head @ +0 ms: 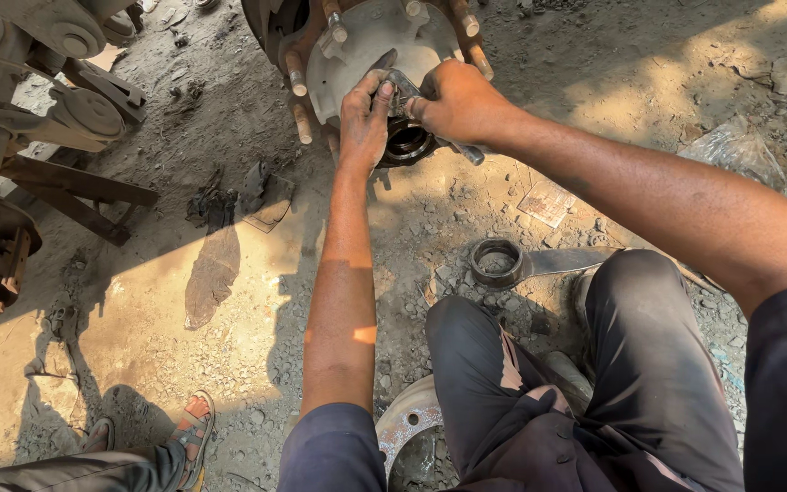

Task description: The person uses a socket wrench to loosen and remove bolts from a vehicle axle hub. After removing the bolts, the person detaches the hub cover and places it on the ground.

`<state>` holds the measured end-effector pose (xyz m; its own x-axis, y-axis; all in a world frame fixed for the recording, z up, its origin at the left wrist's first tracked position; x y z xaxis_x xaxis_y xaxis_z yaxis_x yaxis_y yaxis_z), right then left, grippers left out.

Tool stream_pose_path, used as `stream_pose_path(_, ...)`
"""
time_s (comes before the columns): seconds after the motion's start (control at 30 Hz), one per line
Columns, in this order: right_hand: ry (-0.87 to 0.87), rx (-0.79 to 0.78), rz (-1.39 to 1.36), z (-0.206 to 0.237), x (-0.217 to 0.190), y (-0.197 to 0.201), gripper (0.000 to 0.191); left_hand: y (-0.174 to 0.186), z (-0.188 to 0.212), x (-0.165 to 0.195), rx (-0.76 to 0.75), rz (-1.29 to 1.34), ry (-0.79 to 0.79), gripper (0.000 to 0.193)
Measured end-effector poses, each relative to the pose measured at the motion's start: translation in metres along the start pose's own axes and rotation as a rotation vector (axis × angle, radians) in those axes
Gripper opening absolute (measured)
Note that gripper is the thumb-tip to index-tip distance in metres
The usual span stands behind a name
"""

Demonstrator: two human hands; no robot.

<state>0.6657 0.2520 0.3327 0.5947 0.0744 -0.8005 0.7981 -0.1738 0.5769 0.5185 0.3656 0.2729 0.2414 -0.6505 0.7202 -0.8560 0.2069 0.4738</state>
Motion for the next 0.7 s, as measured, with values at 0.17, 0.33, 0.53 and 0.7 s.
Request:
stream_pose_path(0.17,-0.139,-0.064,-0.071,0.012,-0.004,0.004,0.032,-0.003,0.000,0.001,-0.010,-0.050,-0.055,0.028)
stream_pose_path(0.33,-0.336,-0.211,-0.706,0.006,0.001,-0.019,0.025,-0.004,-0.003,-0.008,-0.025,-0.074,-0.082,0.020)
stream_pose_path(0.53,-0.423,-0.276,-0.623,-0.008,0.023,-0.034,0.028,-0.002,-0.004,-0.017,-0.087,0.012,-0.037,0.015)
stream_pose_path(0.7,-0.111,-0.271,0.114,-0.014,0.038,0.022,0.039,-0.008,-0.002,-0.004,-0.017,-0.157,-0.059,0.029)
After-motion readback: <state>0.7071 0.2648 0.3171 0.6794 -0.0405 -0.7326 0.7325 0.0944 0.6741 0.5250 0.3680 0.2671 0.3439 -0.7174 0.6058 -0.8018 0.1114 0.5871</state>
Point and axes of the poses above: each hand's wrist, its own z-axis away from the middle knuckle, its own y-axis out of the back of the hand, x = y × z, the point moved 3 cm from there along -z, towards the middle knuckle, and after that the axes turned 6 degrees about -z, right-handed, at the moved point
